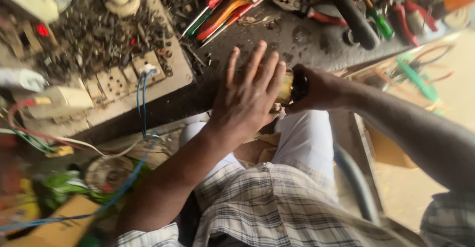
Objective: The person disassembles a small electric motor, removes the rotor, and uses a hammer to tap the rotor shaft. They then reassemble the motor components on a cluttered workbench.
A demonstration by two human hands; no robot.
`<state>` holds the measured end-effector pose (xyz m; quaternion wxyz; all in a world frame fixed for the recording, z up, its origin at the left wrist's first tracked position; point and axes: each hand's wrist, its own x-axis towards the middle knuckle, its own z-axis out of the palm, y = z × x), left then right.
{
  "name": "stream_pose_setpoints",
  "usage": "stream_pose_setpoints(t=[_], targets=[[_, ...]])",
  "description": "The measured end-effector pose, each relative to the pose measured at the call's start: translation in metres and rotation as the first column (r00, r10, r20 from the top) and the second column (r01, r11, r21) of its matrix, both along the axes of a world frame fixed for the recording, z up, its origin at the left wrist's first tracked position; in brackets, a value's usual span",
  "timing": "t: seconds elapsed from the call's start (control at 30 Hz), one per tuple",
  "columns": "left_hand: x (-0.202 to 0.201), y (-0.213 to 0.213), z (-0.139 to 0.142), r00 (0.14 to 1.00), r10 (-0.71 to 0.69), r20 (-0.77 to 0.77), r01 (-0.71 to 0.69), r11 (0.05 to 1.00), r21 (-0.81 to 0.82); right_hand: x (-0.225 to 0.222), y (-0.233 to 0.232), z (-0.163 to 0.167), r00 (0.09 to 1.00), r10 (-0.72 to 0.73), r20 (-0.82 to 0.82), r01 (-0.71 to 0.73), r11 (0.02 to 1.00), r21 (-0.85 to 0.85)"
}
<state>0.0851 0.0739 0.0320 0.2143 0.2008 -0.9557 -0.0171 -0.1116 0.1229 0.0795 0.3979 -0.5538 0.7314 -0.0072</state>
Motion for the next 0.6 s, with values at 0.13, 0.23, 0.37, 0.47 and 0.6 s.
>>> stream_pose_setpoints(t=[0.13,0.23,0.37,0.47,0.6], targets=[[-0.032,0.012,0.011,0.975,0.13,0.182,-0.101,0.982,-0.158,-0.001,0.004,0.013,0.998,-0.006,0.057,0.007,1.0,-0.019],[-0.051,0.016,0.019,0.93,0.239,0.28,-0.167,0.951,-0.259,-0.003,0.006,0.023,0.996,-0.02,0.086,0.021,1.0,-0.012],[-0.057,0.011,0.03,0.895,0.184,0.406,-0.175,0.983,-0.059,-0.005,0.008,0.036,0.996,0.001,0.089,0.002,0.999,-0.034],[-0.056,0.01,0.035,0.9,0.147,0.409,-0.172,0.985,0.025,-0.006,0.01,0.043,0.995,0.054,0.083,-0.047,0.995,-0.086],[-0.055,0.012,0.037,0.93,0.131,0.343,-0.156,0.987,0.047,-0.016,0.017,0.043,0.989,0.115,0.09,-0.106,0.99,-0.096]])
